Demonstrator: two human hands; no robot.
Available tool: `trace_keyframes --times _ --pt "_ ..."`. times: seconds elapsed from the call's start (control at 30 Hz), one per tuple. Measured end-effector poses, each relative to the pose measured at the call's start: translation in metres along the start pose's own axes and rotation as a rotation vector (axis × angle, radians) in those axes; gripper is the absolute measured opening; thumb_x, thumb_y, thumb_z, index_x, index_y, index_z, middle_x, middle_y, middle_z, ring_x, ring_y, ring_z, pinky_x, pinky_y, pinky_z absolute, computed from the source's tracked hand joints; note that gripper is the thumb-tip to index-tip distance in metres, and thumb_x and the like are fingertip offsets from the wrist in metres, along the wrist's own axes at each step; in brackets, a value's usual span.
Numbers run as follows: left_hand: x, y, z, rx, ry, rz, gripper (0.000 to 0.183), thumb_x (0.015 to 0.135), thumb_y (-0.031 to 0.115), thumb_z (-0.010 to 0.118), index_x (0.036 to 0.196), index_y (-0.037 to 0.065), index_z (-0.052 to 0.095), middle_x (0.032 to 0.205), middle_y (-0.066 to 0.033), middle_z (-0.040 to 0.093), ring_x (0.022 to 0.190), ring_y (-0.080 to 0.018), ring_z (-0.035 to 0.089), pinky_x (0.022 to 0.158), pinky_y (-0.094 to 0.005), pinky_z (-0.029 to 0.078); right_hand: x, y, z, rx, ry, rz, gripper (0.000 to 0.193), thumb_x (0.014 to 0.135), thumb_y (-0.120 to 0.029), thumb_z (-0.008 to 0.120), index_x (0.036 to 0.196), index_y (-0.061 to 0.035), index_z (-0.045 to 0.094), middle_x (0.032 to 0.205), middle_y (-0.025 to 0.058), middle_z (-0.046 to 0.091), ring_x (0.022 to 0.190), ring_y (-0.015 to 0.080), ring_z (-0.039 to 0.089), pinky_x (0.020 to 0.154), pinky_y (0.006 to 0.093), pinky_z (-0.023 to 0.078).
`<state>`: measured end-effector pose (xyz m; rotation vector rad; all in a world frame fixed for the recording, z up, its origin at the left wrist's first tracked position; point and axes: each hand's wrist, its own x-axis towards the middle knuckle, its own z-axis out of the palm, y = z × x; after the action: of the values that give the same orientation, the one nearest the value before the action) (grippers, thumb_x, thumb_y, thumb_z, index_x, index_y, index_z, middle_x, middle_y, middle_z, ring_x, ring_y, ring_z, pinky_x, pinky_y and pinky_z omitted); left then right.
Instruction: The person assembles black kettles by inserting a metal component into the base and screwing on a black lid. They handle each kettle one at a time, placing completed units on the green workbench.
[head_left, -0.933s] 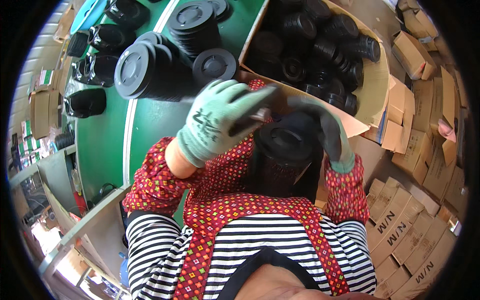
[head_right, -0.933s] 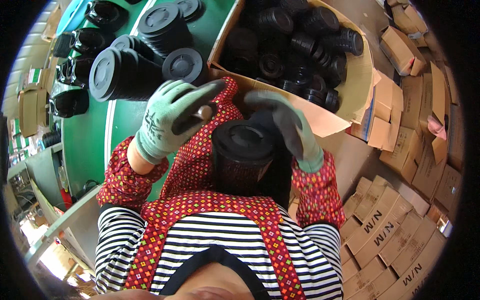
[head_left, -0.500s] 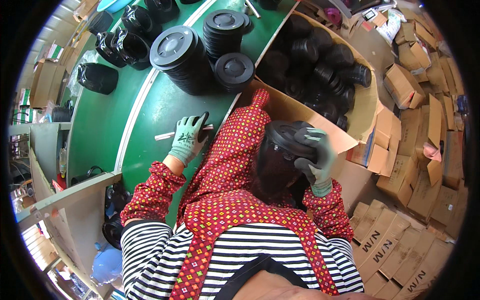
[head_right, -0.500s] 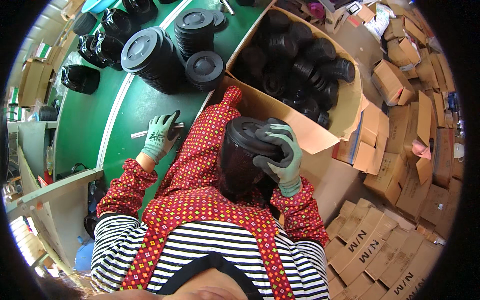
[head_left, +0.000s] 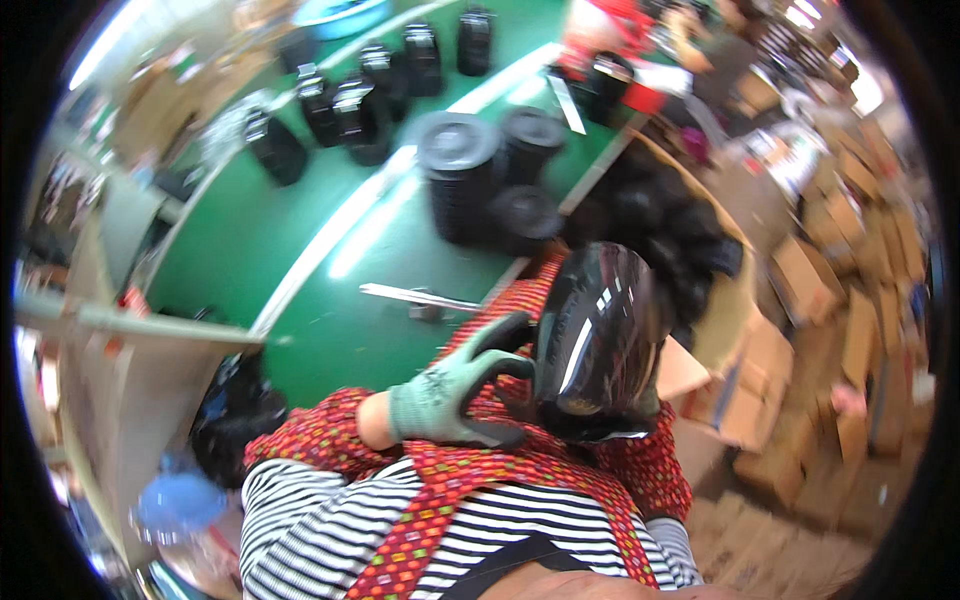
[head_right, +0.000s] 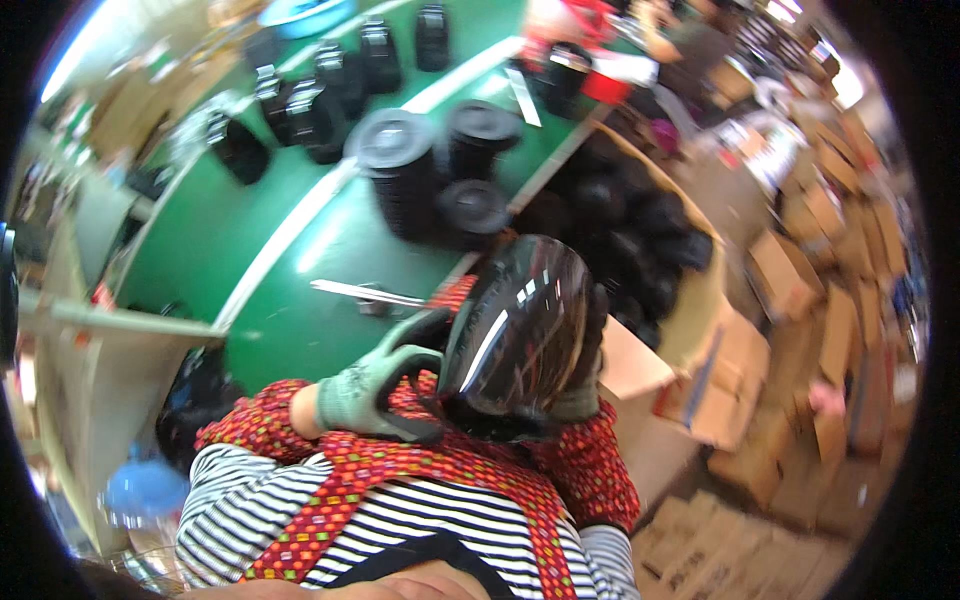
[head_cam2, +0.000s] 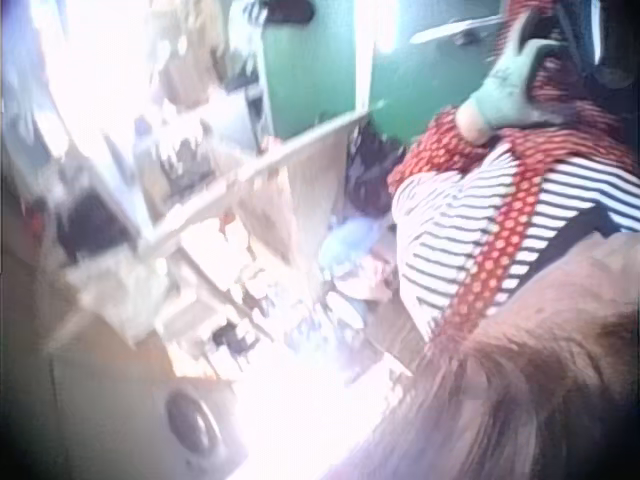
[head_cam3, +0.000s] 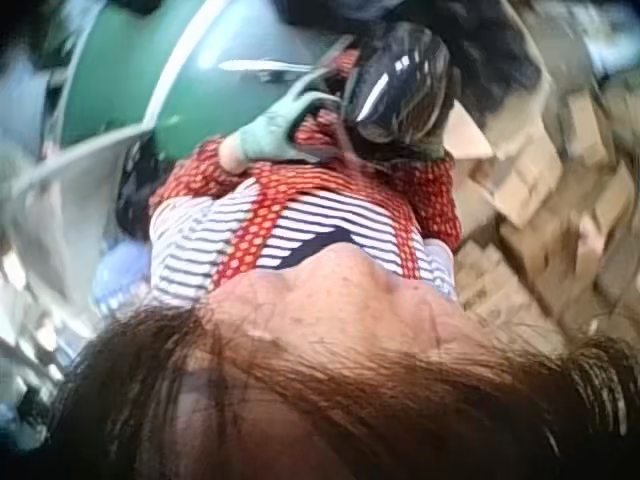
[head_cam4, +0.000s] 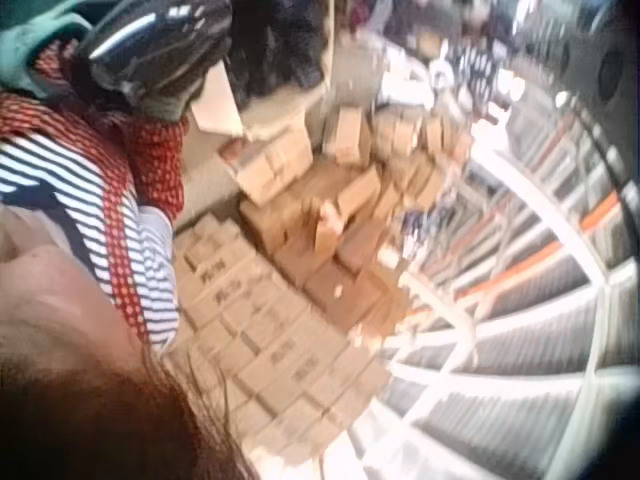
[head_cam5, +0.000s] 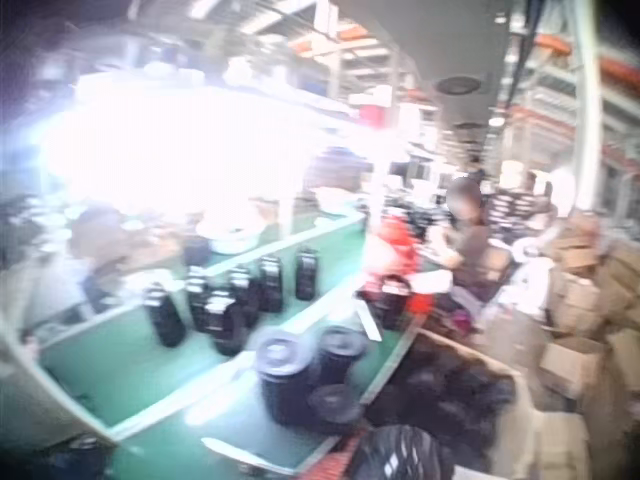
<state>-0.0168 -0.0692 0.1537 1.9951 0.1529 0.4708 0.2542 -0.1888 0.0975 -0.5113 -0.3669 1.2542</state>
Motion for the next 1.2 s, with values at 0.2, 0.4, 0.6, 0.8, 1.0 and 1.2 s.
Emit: trace_keyframes --times 0.2,0.4,0.6,0.8,1.0,1.2 --pt "-0.069 -0.033 -0.035 -0.338 0.405 -0.378 0.042 0.095 0.015 0.077 0.132 -0.003 0.066 0.129 -0.0154 0.072 0.118 -0.0260 0.071 0.104 -0.0401 0.056 0.032 0.059 0.037 -0.366 0.068 0.103 0.059 0.115 -0.048 0.045 0.153 -0.0040 0.053 0.143 0.0136 0.064 0.130 0.0270 0.062 0.113 0.0442 0.050" --pt "-0.087 -0.082 -0.105 -0.434 0.980 -0.455 0.040 0.107 0.028 0.070 0.131 -0.003 0.065 0.119 -0.0102 0.072 0.107 -0.0206 0.071 0.096 -0.0377 0.061 0.028 0.101 -0.006 -0.816 0.167 -0.081 0.039 0.112 -0.020 0.059 0.141 0.0054 0.061 0.133 0.0124 0.066 0.118 0.0188 0.065 0.105 0.0329 0.052" --pt "-0.050 -0.215 -0.212 -0.455 1.325 -0.455 0.028 0.099 0.027 0.081 0.109 0.003 0.071 0.094 -0.0048 0.070 0.084 -0.0182 0.071 0.076 -0.0358 0.065 0.020 0.119 -0.012 -1.145 0.063 -0.216 0.032 0.104 -0.006 0.063 0.134 0.0048 0.065 0.129 0.0148 0.070 0.122 0.0251 0.066 0.110 0.0372 0.049" --pt "-0.031 -0.315 -0.275 -0.043 1.453 -0.601 0.040 0.093 0.030 0.087 0.118 0.001 0.075 0.089 -0.0031 0.073 0.070 -0.0136 0.066 0.063 -0.0319 0.059 0.015 0.118 -0.012 -1.191 0.066 -0.243 0.029 0.101 0.000 0.062 0.128 0.0050 0.068 0.131 0.0174 0.070 0.124 0.0285 0.066 0.110 0.0401 0.050" --pt "-0.030 -0.266 -0.255 0.046 1.396 -0.828 0.085 0.079 0.057 0.091 0.138 0.005 0.058 0.129 -0.0232 0.068 0.116 -0.0338 0.068 0.097 -0.0435 0.055 0.010 0.117 -0.018 -1.357 0.027 -0.269 0.028 0.102 -0.002 0.061 0.128 0.0049 0.068 0.128 0.0183 0.068 0.121 0.0311 0.066 0.105 0.0410 0.052" --pt "-0.155 -0.238 -0.291 0.676 1.917 -1.031 0.126 0.079 0.046 0.093 0.172 0.016 0.013 0.173 -0.0369 0.002 0.153 -0.0528 0.037 0.125 -0.0557 0.039 0.015 0.120 -0.016 -1.395 -0.063 -0.279 0.028 0.099 -0.002 0.065 0.125 0.0035 0.069 0.127 0.0191 0.069 0.119 0.0342 0.066 0.104 0.0425 0.052"
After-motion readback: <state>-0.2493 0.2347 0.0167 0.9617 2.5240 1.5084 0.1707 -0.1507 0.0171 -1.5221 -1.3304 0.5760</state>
